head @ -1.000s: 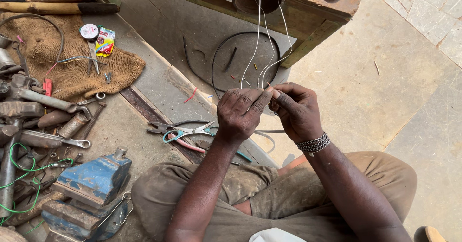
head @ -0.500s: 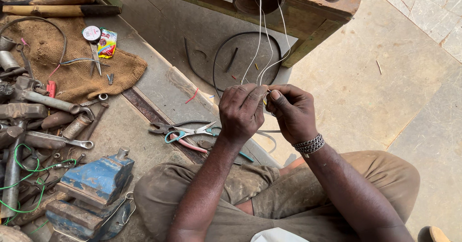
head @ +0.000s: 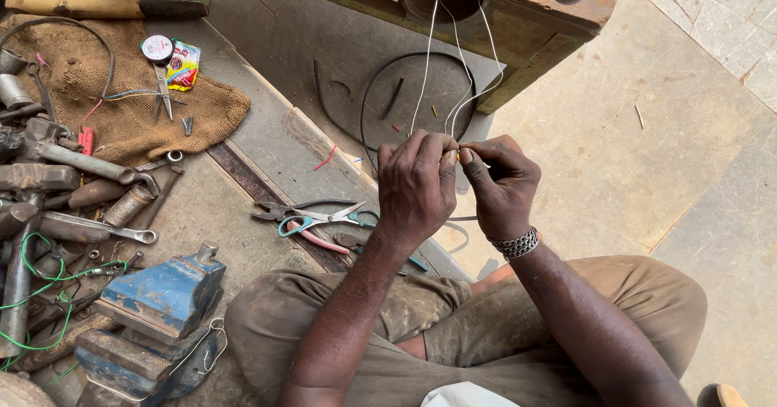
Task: The person strips wire insulation, twists exposed conductors, and secures connections with electrical tape. They use pliers and scissors to cut and crimp the wires, then wrap the joints with black and yellow tape.
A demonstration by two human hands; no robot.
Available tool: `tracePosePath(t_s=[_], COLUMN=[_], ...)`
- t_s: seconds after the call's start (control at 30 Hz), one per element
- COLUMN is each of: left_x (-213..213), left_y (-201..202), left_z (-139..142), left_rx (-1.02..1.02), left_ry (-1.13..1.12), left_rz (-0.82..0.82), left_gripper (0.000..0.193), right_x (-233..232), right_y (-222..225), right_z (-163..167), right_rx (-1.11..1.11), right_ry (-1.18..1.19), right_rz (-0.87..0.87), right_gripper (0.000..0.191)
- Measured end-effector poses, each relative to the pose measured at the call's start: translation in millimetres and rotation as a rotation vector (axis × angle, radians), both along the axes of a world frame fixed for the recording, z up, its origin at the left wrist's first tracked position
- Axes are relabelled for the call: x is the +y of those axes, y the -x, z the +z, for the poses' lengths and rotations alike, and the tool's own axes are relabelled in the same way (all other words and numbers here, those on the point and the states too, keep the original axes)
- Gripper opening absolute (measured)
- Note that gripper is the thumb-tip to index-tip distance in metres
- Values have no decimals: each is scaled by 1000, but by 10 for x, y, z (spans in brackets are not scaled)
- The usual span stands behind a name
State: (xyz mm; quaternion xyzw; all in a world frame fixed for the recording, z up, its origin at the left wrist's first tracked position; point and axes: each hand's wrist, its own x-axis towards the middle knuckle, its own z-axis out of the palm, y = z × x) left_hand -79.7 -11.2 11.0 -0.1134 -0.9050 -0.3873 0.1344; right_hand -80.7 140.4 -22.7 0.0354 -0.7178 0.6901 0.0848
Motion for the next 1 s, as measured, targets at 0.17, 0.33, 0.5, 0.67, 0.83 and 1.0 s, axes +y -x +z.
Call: tracePosePath(t_s=[0.17,0.33,0.5,0.67,0.83,1.0], left_x=[-147,-244,-185,-177,-221,-278], left_y=[66,122,79,74,73,84], left_z=[63,31,-60,-150,-126,14], left_rx=[-106,-144,219,300,331,244], left_ry=[-174,-321,-140,-85,-105,-159], left_rz=[-114,-235,-159,-133,-161,-181], left_gripper=[17,10,10,14,18,9], right_x=[-13,36,91,113,153,190], right_y=[15,31,39,29,57,92], right_z=[69,122,134,133,151,188], right_rx=[76,-32,-89,-74,-62,53], right_ry=[-59,271,340,308,253,-52], right_rz=[43,142,177,208,250,235], right_gripper=[8,9,10,10,11,11])
